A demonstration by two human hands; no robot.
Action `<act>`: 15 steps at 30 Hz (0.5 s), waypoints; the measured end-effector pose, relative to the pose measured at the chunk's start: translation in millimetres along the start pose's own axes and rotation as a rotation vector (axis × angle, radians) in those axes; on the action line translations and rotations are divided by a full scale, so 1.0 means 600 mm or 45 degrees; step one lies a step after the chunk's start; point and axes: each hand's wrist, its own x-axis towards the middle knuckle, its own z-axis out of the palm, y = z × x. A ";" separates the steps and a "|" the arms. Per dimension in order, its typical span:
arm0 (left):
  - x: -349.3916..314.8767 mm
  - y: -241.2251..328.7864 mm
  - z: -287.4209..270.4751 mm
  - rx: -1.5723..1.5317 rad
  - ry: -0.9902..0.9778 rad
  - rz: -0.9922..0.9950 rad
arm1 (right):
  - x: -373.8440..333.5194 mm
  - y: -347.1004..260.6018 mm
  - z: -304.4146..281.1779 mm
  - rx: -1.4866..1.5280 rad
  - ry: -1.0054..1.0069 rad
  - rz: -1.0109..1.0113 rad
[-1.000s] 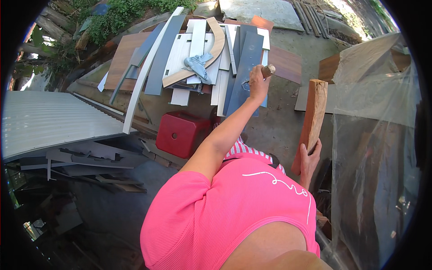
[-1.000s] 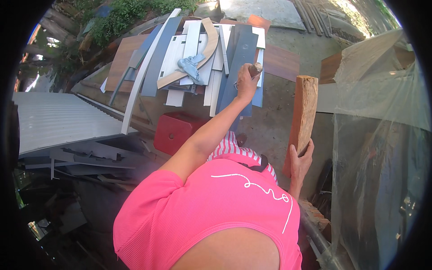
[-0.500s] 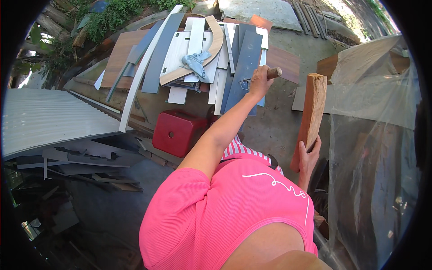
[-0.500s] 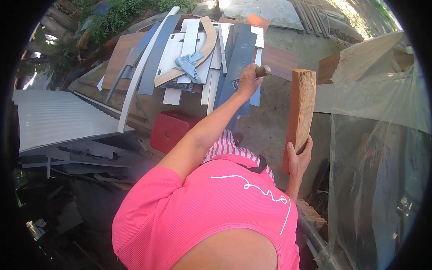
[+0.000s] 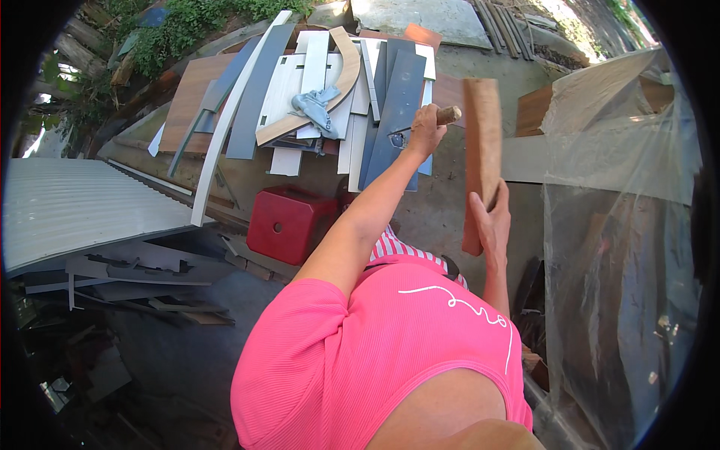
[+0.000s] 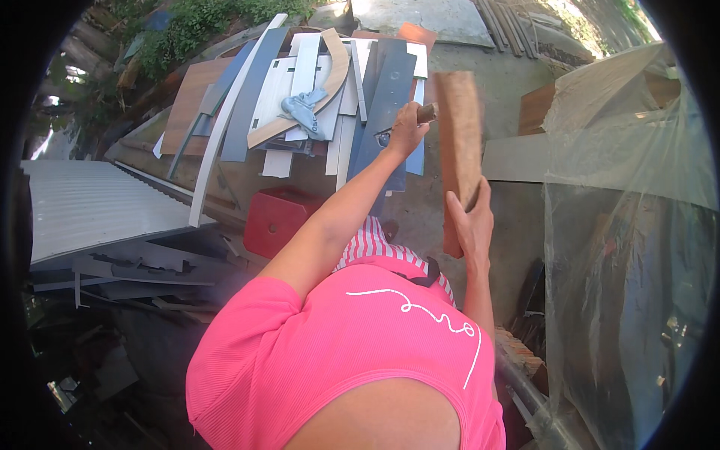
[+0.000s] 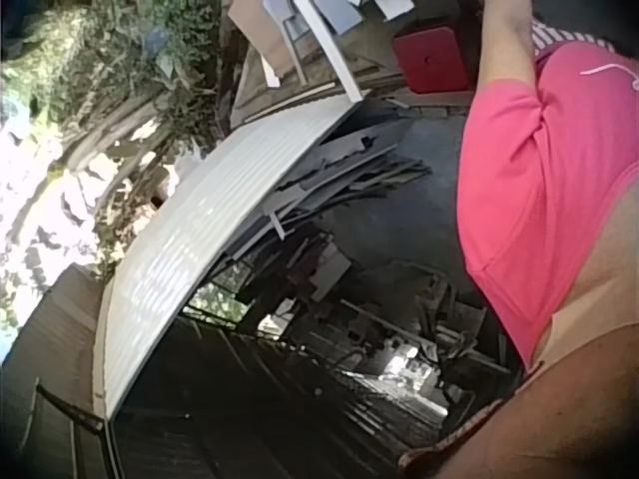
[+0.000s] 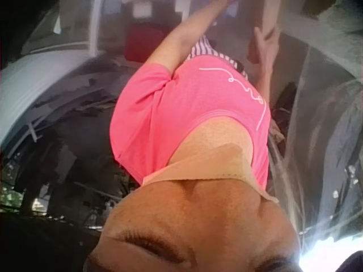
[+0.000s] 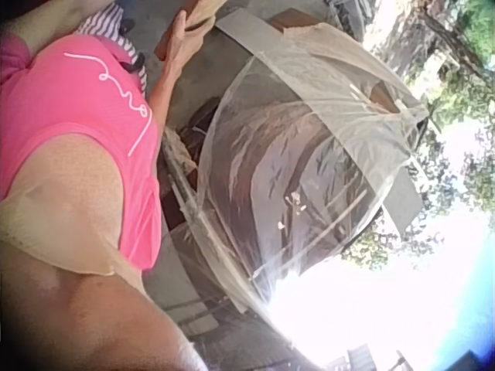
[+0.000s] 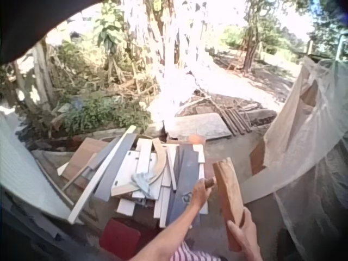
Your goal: The person chisels a piece on a workbench using a chisel and a wooden block. The person then walks to another section of the workshop, gathers long wooden strips, and stands them upright against a panel.
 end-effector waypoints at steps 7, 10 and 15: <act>-0.038 -0.053 0.018 0.184 -0.108 0.296 | 0.007 0.057 0.018 -0.047 -0.214 0.028; -0.041 -0.010 -0.013 -0.009 -0.051 0.287 | 0.010 0.106 -0.010 0.492 -0.061 -0.095; -0.029 0.013 -0.093 -0.228 0.085 -0.038 | -0.007 0.122 -0.051 0.577 0.116 -0.003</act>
